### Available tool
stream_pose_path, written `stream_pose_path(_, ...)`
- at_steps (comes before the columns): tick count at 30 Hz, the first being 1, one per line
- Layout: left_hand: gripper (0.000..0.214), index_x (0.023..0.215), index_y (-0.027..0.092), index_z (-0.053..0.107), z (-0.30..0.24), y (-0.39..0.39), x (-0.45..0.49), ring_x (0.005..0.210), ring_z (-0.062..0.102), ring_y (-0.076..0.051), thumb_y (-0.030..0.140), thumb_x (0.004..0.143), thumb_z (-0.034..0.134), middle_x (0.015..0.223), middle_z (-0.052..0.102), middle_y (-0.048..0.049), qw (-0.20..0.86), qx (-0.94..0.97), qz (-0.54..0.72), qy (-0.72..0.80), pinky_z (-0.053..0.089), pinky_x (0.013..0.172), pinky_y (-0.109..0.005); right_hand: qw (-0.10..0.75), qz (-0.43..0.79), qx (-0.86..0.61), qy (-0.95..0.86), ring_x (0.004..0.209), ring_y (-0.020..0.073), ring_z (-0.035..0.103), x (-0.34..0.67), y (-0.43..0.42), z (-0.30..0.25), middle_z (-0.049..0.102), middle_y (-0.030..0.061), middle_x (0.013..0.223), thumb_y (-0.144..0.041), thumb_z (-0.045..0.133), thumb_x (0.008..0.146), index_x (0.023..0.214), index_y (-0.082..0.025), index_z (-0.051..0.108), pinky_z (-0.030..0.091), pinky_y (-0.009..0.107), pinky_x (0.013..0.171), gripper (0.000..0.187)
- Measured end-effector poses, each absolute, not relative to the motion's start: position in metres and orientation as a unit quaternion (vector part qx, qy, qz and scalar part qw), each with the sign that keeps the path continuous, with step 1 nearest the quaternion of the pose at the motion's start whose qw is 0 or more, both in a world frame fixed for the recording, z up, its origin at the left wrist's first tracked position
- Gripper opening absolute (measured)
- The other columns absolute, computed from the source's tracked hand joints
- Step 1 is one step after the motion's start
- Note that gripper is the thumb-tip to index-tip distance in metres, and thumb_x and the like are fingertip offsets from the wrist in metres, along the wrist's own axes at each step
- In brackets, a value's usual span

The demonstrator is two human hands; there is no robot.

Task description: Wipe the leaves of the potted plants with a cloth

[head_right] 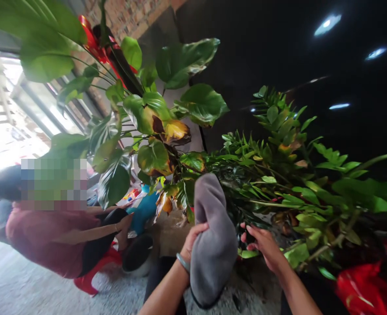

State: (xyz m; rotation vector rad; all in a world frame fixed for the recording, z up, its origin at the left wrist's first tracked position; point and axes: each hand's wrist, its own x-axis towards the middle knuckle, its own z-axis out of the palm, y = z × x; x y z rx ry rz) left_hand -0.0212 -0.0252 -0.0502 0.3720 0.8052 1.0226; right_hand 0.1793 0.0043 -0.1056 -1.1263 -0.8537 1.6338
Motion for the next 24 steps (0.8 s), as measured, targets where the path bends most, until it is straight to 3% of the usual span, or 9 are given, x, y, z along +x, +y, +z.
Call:
stream_pose_path(5, 0.038, 0.090, 0.004, 0.071, -0.102, -0.052, 0.002, 0.097, 0.069, -0.032, 0.028, 0.061, 0.076, 0.067, 0.073, -0.0116, 0.808, 0.142, 0.408, 0.401, 0.051, 0.090, -0.038, 0.407, 0.738, -0.427, -0.329, 0.067, 0.0220, 0.066, 0.181, 0.001, -0.106, 0.072, 0.0051, 0.064, -0.054, 0.080, 0.045, 0.058, -0.020, 0.070, 0.049, 0.032, 0.066, 0.037)
stream_pose_path(10, 0.048, 0.098, 0.003, 0.069, -0.116, -0.042, 0.013, 0.104, 0.066, -0.031, 0.036, 0.065, 0.078, 0.083, 0.074, -0.0152, 0.782, 0.173, 0.456, 0.388, 0.048, 0.096, -0.037, 0.416, 0.760, -0.404, -0.295, 0.059, 0.0213, 0.064, 0.181, -0.002, -0.104, 0.068, 0.0027, 0.056, -0.055, 0.077, 0.050, 0.055, -0.021, 0.064, 0.048, 0.032, 0.064, 0.037)
stream_pose_path(17, 0.054, 0.099, 0.009, 0.070, -0.117, -0.033, 0.016, 0.106, 0.064, -0.033, 0.033, 0.054, 0.085, 0.087, 0.074, -0.0121, 0.741, 0.263, 0.460, 0.412, 0.040, 0.103, -0.043, 0.456, 0.606, -0.490, -0.430, 0.043, 0.0099, 0.035, 0.178, 0.003, -0.104, 0.037, -0.0079, 0.039, -0.054, 0.076, 0.043, 0.041, -0.023, 0.040, 0.030, 0.025, 0.045, 0.047)
stream_pose_path(21, 0.057, 0.096, 0.010, 0.071, -0.116, -0.035, 0.020, 0.111, 0.060, -0.036, 0.028, 0.044, 0.088, 0.096, 0.073, -0.0141, 0.763, 0.263, 0.449, 0.385, 0.037, 0.105, -0.045, 0.465, 0.507, -0.516, -0.511, 0.046, 0.0104, 0.034, 0.176, 0.003, -0.098, 0.035, -0.0069, 0.040, -0.059, 0.071, 0.045, 0.038, -0.023, 0.039, 0.031, 0.027, 0.048, 0.049)
stream_pose_path(24, 0.059, 0.094, 0.010, 0.071, -0.123, -0.035, 0.020, 0.113, 0.059, -0.038, 0.025, 0.040, 0.088, 0.097, 0.072, -0.0153, 0.770, 0.259, 0.457, 0.361, 0.035, 0.106, -0.046, 0.469, 0.501, -0.502, -0.525, 0.048, 0.0105, 0.035, 0.175, -0.002, -0.092, 0.038, -0.0061, 0.042, -0.059, 0.072, 0.045, 0.038, -0.022, 0.041, 0.032, 0.026, 0.049, 0.049)
